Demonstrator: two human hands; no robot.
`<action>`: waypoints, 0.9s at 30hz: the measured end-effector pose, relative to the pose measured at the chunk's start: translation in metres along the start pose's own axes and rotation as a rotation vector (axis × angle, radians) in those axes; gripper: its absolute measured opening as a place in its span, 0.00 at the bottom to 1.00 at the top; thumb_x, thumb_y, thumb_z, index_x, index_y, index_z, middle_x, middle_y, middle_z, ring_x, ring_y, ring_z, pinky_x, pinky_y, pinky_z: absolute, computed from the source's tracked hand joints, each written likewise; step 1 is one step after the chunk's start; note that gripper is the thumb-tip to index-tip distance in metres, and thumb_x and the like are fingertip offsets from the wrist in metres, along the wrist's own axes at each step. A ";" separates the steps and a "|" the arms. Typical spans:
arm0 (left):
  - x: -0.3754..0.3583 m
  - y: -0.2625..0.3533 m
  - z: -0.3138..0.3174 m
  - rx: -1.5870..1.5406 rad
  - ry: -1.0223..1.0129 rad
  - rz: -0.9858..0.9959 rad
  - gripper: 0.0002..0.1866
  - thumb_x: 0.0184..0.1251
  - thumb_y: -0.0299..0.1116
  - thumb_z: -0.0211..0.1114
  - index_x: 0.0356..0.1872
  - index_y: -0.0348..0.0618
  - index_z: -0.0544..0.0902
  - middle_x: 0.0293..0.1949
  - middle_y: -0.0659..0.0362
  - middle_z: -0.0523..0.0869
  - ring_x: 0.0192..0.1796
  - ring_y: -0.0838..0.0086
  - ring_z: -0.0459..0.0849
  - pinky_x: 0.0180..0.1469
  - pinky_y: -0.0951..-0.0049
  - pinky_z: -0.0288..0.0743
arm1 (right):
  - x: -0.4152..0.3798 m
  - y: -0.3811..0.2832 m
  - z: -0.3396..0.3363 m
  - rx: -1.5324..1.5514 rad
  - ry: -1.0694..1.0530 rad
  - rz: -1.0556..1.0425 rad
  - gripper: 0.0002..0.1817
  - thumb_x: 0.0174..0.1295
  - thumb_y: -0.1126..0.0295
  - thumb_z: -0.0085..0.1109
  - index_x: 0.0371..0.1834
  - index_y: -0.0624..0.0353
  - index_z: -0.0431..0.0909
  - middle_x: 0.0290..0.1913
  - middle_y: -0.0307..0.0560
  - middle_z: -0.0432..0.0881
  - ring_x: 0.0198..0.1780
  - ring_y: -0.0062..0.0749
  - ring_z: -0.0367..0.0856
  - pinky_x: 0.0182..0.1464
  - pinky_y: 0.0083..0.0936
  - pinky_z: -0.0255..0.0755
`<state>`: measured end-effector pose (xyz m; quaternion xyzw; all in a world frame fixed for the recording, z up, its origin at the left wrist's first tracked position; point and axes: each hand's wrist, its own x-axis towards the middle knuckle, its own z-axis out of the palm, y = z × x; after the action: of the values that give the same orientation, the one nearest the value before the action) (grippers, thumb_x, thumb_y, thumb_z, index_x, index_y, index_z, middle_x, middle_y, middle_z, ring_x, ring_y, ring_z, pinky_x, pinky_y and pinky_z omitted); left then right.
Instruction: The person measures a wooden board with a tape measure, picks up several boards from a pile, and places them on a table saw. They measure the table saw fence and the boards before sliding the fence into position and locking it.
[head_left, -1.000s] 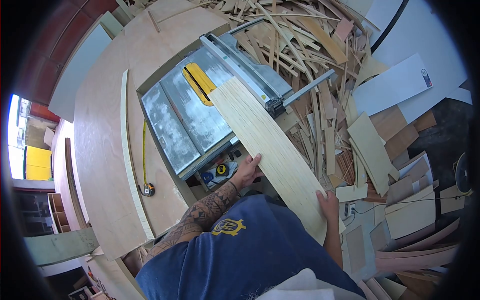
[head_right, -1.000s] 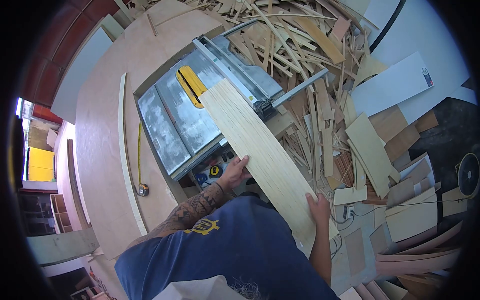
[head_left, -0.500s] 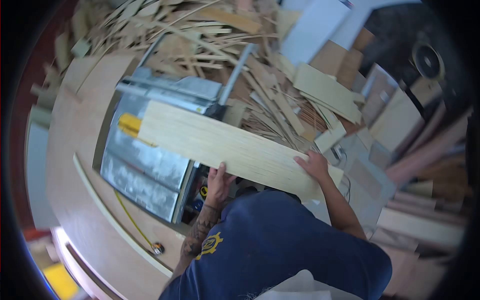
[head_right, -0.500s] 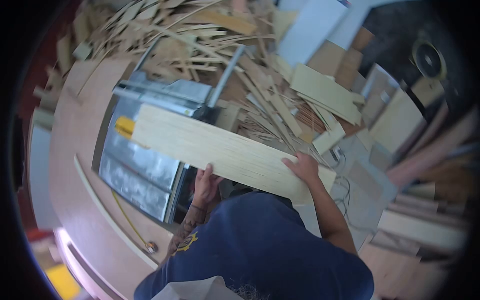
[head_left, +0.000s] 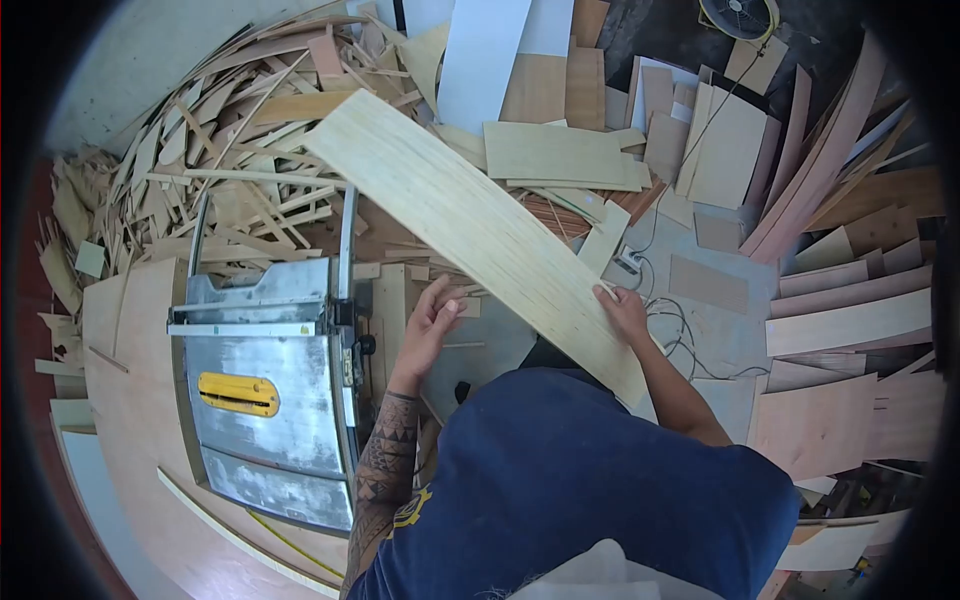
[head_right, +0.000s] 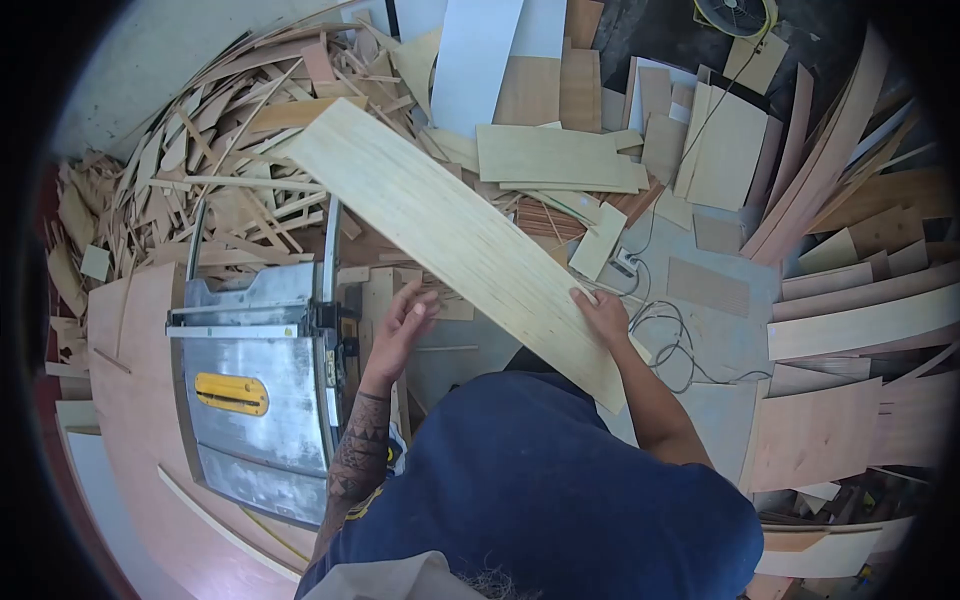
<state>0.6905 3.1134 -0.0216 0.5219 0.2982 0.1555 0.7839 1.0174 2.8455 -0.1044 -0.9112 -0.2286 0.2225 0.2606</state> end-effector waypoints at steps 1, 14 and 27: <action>0.015 -0.005 0.004 0.081 -0.004 -0.011 0.35 0.82 0.46 0.64 0.80 0.37 0.65 0.68 0.47 0.81 0.68 0.64 0.81 0.69 0.62 0.76 | 0.011 0.003 -0.006 -0.020 0.040 0.041 0.37 0.63 0.31 0.63 0.38 0.62 0.89 0.31 0.54 0.89 0.35 0.45 0.89 0.41 0.41 0.78; 0.135 -0.190 0.046 0.376 0.255 -0.570 0.24 0.80 0.44 0.64 0.64 0.34 0.81 0.43 0.59 0.89 0.42 0.75 0.87 0.44 0.73 0.81 | 0.218 0.129 -0.095 -0.373 -0.143 0.547 0.48 0.62 0.21 0.52 0.54 0.61 0.88 0.53 0.57 0.91 0.57 0.50 0.90 0.57 0.46 0.82; 0.476 -0.348 -0.013 0.008 0.111 -0.681 0.14 0.80 0.42 0.61 0.46 0.42 0.84 0.36 0.64 0.83 0.38 0.76 0.84 0.37 0.74 0.79 | 0.116 0.263 -0.082 -0.647 -0.228 0.998 0.46 0.65 0.23 0.50 0.52 0.62 0.88 0.53 0.62 0.89 0.58 0.59 0.88 0.59 0.51 0.79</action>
<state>1.0272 3.2452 -0.4875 0.3864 0.4982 -0.0880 0.7712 1.2323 2.6772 -0.2266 -0.9119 0.1437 0.3333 -0.1915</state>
